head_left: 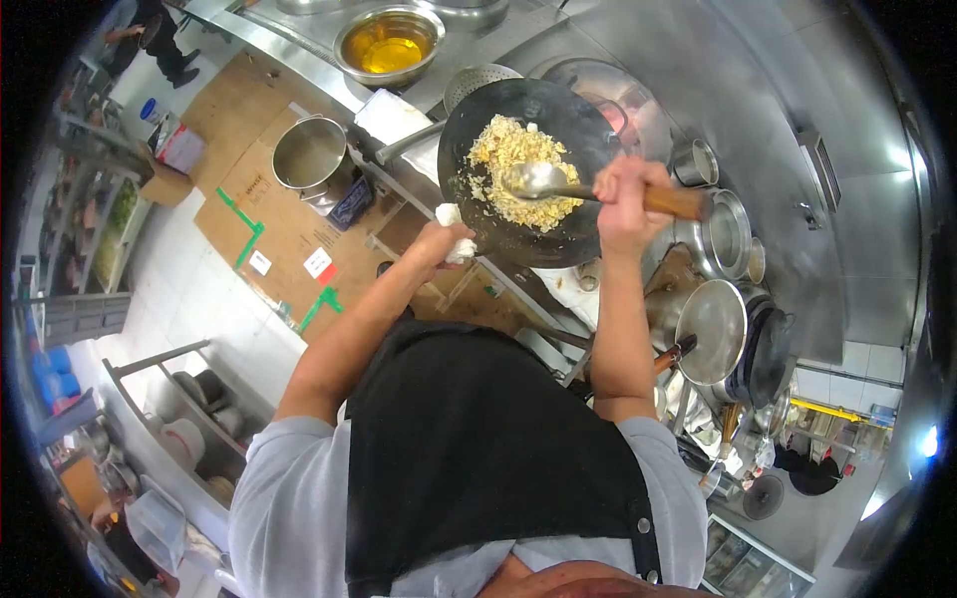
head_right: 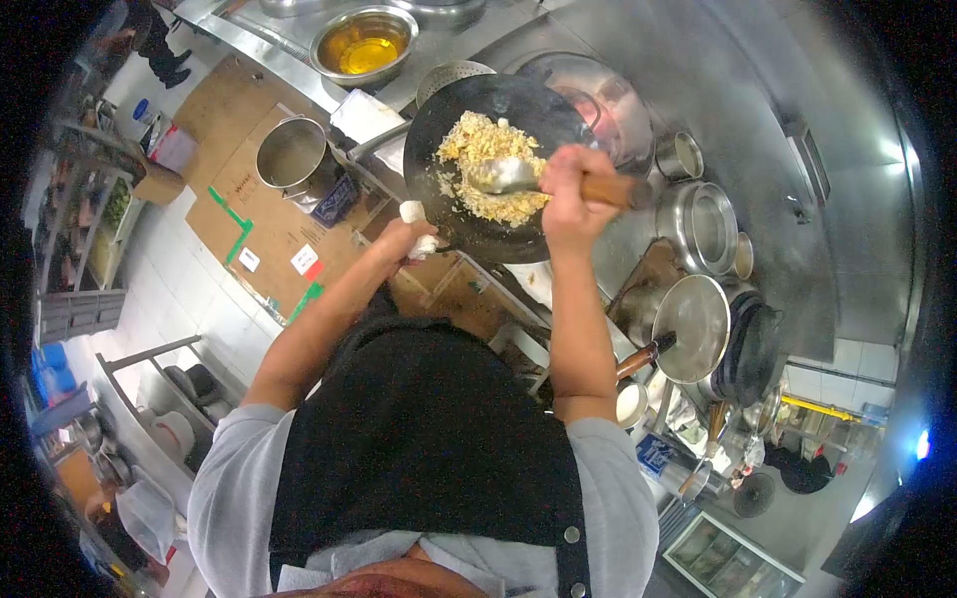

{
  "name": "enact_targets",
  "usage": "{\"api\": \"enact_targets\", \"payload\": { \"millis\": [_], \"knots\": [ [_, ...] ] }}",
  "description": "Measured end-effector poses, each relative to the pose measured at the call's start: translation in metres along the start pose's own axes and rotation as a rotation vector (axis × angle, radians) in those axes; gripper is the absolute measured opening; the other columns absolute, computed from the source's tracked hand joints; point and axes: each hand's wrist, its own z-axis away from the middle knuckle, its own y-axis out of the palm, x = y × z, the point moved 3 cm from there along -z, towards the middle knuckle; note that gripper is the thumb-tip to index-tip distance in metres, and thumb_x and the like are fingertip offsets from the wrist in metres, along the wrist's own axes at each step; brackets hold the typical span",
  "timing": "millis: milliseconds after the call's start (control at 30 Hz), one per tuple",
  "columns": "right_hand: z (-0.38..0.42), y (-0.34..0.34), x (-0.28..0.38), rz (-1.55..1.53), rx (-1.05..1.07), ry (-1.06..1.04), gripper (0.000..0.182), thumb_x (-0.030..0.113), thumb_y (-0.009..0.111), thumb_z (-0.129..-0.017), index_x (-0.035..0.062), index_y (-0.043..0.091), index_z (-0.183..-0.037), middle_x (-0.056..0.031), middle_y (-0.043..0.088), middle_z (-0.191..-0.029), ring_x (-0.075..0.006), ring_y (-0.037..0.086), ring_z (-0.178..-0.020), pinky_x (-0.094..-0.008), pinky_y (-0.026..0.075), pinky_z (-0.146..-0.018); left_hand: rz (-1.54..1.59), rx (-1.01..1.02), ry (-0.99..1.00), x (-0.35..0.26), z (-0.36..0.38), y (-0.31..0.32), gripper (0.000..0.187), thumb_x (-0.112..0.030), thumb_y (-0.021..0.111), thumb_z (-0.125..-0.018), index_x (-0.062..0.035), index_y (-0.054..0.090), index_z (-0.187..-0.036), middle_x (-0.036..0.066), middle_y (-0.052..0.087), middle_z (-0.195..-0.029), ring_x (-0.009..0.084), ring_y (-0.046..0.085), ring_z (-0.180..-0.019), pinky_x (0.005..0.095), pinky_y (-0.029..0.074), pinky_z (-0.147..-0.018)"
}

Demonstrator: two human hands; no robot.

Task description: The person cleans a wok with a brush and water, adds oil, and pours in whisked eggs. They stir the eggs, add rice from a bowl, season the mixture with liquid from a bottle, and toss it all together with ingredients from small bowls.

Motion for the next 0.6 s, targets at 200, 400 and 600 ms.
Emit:
{"api": "enact_targets", "payload": {
  "millis": [200, 400, 600],
  "knots": [
    [-0.012, -0.003, -0.024, 0.172, 0.078, -0.002, 0.020, 0.012, 0.061, -0.103, 0.0013, 0.062, -0.085, -0.0042, 0.061, -0.072, -0.0098, 0.054, -0.059, -0.0272, 0.043, -0.056, -0.041, 0.022, -0.012, -0.002, -0.004, -0.001, 0.021, -0.023, 0.070, -0.090, -0.0054, 0.064, -0.101, 0.005, 0.066, -0.080, 0.0154, 0.062, -0.062, 0.0298, 0.049, -0.046],
    [-0.009, -0.020, -0.070, 0.195, 0.105, 0.050, 0.018, 0.008, 0.055, -0.105, 0.0012, 0.055, -0.088, -0.0061, 0.054, -0.072, -0.0134, 0.049, -0.059, -0.0310, 0.043, -0.056, -0.052, 0.010, -0.024, -0.003, 0.003, 0.001, 0.021, -0.023, 0.070, -0.090, -0.0056, 0.064, -0.101, 0.005, 0.066, -0.080, 0.0153, 0.062, -0.063, 0.0303, 0.049, -0.047],
    [-0.012, -0.029, -0.052, 0.220, -0.012, -0.034, 0.016, 0.008, 0.061, -0.101, -0.0003, 0.063, -0.087, -0.0040, 0.062, -0.069, -0.0100, 0.055, -0.059, -0.0268, 0.044, -0.055, -0.092, 0.027, -0.050, 0.004, -0.004, -0.002, 0.023, -0.025, 0.069, -0.091, -0.0068, 0.065, -0.104, 0.005, 0.068, -0.087, 0.0145, 0.063, -0.071, 0.0311, 0.050, -0.053]
  ]
}}
